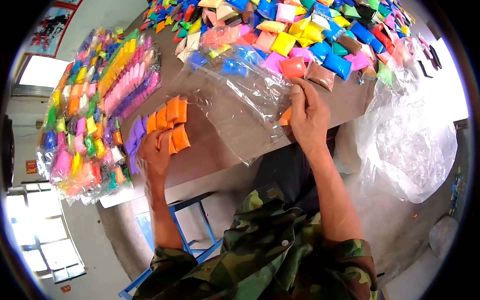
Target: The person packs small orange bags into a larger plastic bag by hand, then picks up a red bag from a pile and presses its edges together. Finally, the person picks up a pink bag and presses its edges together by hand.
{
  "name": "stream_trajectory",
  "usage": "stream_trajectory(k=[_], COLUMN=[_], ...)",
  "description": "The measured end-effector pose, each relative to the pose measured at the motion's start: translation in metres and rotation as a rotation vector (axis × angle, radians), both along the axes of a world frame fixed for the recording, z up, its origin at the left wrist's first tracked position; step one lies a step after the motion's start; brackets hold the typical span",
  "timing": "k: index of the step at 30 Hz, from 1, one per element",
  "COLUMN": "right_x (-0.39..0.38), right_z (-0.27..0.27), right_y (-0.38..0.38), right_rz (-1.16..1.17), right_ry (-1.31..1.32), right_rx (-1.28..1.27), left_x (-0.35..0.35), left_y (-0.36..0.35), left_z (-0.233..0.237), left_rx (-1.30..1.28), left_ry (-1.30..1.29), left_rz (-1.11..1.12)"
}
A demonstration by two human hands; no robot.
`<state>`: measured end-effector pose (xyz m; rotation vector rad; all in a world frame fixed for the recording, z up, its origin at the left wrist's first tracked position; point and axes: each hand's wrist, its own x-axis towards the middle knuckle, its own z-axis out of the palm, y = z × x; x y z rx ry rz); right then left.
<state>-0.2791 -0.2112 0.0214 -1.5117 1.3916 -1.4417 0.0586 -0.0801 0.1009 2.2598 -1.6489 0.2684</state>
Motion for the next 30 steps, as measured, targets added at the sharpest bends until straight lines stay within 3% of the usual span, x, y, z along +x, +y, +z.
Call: stream_trajectory(k=[2, 5, 12, 14, 16, 18, 19, 22, 26, 30], right_x=[-0.001, 0.000, 0.002, 0.002, 0.002, 0.002, 0.002, -0.001, -0.001, 0.001], right_z=[-0.003, -0.004, -0.010, -0.006, -0.005, 0.000, 0.005, 0.003, 0.004, 0.003], right_y=[-0.001, -0.001, -0.003, -0.003, -0.003, -0.002, 0.000, -0.001, -0.001, 0.000], right_rz=[-0.004, -0.010, -0.025, -0.051, -0.052, -0.051, -0.034, -0.035, -0.034, -0.017], right_ry=[0.003, -0.004, -0.065, -0.020, -0.002, 0.013, -0.001, 0.033, 0.032, -0.018], right_rx=[-0.012, -0.027, -0.026, -0.032, -0.044, -0.041, -0.014, -0.015, 0.000, 0.032], left_x=[0.015, 0.017, 0.004, -0.012, -0.026, -0.058, -0.078, -0.107, -0.151, -0.172], left_y=[0.007, 0.007, 0.007, 0.006, -0.002, -0.015, -0.026, -0.056, -0.084, -0.090], left_z=[0.001, -0.003, 0.017, 0.030, 0.024, 0.016, 0.014, -0.019, -0.040, -0.049], left_rx=[0.172, 0.155, 0.149, 0.025, -0.058, -0.150, -0.140, -0.016, -0.070, -0.052], left_ry=[0.061, -0.010, -0.089, 0.330, 0.460, 1.021, 1.099, 1.244, 1.358, 1.076], left_rz=[0.099, -0.016, -0.011, -0.007, -0.113, -0.234, -0.266, -0.371, -0.338, -0.460])
